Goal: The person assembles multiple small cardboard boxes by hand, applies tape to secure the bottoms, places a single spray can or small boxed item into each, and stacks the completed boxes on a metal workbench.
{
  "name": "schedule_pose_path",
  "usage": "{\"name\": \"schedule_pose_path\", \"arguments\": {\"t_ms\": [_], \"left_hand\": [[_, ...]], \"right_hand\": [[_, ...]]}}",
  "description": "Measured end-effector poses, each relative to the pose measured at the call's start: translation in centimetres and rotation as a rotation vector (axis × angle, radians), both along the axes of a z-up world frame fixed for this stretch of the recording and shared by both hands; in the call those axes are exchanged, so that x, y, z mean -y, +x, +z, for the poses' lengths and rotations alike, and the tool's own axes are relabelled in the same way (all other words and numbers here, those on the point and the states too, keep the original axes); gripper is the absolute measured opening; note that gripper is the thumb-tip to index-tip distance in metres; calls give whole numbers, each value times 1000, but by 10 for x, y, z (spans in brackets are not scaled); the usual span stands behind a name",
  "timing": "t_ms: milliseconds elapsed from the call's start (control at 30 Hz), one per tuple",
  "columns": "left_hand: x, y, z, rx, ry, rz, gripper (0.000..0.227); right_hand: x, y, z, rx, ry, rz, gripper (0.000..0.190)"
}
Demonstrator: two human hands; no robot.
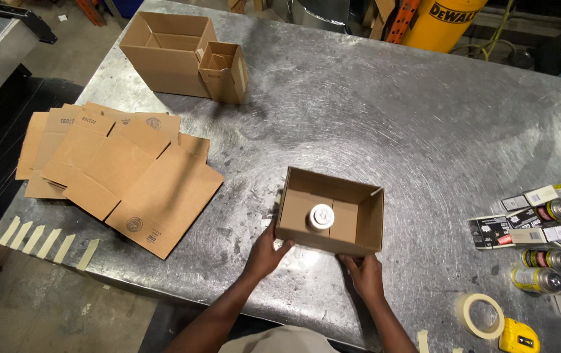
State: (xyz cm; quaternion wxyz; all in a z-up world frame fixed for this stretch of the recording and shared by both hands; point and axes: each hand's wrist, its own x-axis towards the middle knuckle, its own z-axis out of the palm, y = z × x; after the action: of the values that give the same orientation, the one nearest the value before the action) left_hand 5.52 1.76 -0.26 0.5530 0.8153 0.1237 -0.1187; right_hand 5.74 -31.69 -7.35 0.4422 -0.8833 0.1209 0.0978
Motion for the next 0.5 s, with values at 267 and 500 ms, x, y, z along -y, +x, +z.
{"name": "schedule_pose_path", "arguments": {"t_ms": [267, 500], "left_hand": [[-57, 150, -23, 196, 217, 12, 87], [-99, 299, -100, 335, 180, 175, 81]], "right_hand": [[-75, 160, 38, 53, -24, 63, 43], [-136, 274, 54, 133, -83, 77, 44]]}}
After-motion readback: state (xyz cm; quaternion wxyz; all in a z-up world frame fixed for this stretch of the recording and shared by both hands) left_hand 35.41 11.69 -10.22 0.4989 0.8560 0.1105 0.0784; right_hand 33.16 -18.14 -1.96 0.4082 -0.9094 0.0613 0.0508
